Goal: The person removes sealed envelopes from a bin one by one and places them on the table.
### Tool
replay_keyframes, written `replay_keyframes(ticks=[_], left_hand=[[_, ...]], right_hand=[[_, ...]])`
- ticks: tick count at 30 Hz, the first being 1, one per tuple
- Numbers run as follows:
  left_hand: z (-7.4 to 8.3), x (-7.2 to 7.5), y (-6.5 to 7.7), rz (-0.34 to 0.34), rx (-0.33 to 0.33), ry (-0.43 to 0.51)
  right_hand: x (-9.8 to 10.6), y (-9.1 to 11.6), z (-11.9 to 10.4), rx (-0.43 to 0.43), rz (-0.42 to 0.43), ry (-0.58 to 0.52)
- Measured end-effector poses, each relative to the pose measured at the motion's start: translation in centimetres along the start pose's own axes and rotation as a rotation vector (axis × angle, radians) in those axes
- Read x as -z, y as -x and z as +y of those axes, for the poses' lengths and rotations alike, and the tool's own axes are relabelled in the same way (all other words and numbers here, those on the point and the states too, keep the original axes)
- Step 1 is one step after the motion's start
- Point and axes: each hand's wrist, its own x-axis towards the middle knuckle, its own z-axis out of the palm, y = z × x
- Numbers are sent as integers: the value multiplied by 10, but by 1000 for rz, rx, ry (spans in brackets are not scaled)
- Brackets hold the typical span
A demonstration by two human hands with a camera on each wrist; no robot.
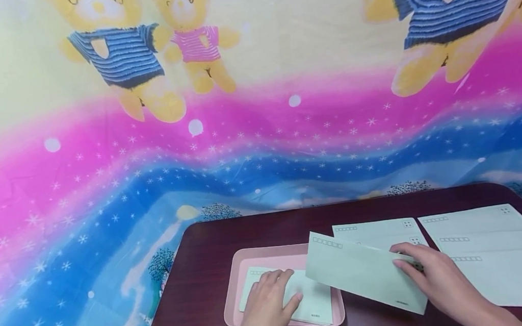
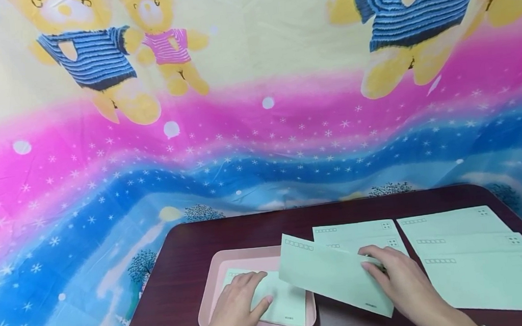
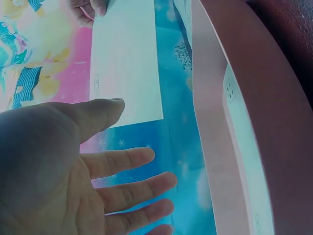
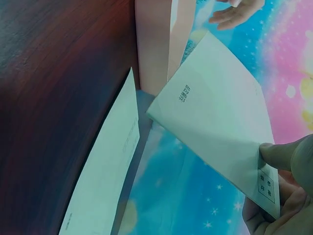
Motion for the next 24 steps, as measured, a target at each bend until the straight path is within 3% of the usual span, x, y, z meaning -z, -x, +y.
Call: replay_keyframes(ticks=[8, 15, 24], left_hand=[[6, -4, -1, -14, -23, 8], [12, -8, -2, -35, -38, 9], [15, -11, -3, -27, -56, 0]], right_hand=[[3, 7, 20, -46, -11, 2], [10, 8, 35, -120, -97, -10], [15, 12, 51, -146, -99, 46]])
